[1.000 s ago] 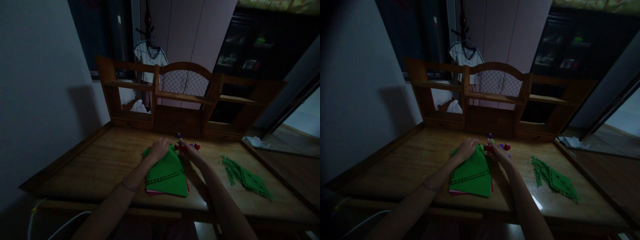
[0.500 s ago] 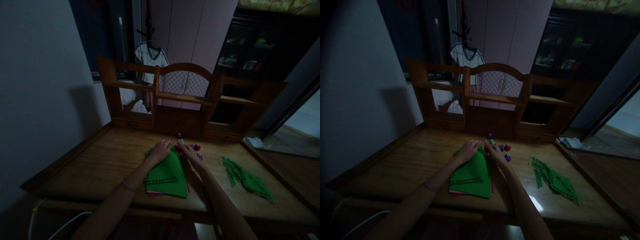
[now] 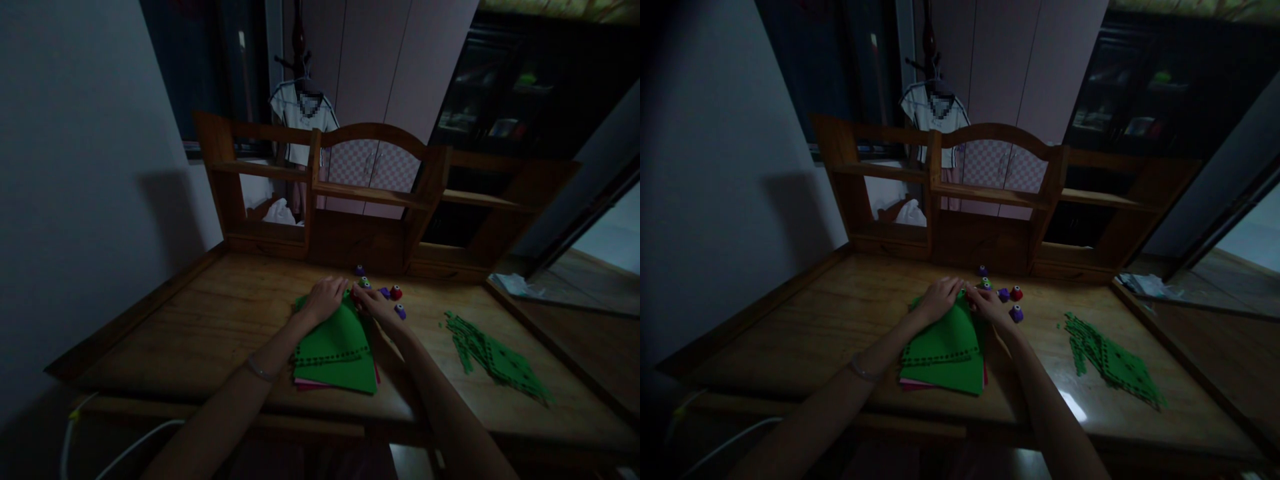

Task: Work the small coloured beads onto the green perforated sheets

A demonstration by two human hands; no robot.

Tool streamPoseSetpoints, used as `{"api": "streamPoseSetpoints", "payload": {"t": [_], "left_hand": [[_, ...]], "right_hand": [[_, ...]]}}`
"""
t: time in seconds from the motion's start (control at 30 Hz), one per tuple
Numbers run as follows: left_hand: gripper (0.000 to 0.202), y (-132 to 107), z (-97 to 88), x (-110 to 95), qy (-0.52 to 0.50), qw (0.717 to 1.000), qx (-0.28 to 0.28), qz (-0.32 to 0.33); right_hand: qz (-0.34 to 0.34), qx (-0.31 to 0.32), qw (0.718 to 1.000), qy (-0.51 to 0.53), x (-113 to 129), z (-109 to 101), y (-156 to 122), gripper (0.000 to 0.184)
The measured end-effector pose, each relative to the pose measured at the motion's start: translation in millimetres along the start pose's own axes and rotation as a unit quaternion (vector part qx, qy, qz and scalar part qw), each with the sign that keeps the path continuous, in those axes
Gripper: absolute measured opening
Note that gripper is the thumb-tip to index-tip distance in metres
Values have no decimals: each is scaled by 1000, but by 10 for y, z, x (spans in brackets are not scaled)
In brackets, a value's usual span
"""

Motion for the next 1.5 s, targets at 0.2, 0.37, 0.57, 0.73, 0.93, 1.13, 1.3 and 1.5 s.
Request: {"api": "streamPoseSetpoints", "payload": {"t": [0.2, 0.37, 0.57, 0.73, 0.93, 1.13, 1.3, 1.5], "left_hand": [[36, 2, -35, 15, -10, 1000, -12, -19], [35, -12, -80, -43, -11, 999, -30, 13], [33, -32, -142, -90, -2, 999, -26, 27], [33, -34, -165, -113, 2, 999, -27, 38], [34, -34, -159, -115, 12, 998, -36, 45], [33, -40, -163, -136, 17, 998, -27, 60], [32, -38, -163, -127, 12, 998, -26, 57], [30, -34, -144, -132, 11, 997, -39, 72]], "right_hand": [[18, -3, 1000, -24, 8, -13, -39, 51], [-2, 45, 998, -40, 37, 55, -65, 48], [-39, 37, 996, -75, 121, 21, -95, 44], [-86, 27, 990, -106, 207, 1, -105, 44], [-99, 20, 988, -118, 189, 0, -70, 41], [-107, 14, 987, -116, 213, 24, -85, 41], [-111, 11, 989, -102, 219, 39, -99, 41], [-108, 19, 990, -92, 203, 48, -89, 41]]}}
Point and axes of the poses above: each hand's wrist, its own y-axis towards the middle knuckle, its own z-axis out of the palm, x = y × z, the point moved 7 cm from there along y, towards the middle knuckle, and after that the axes turned 6 degrees about x, right-handed, at the moved point
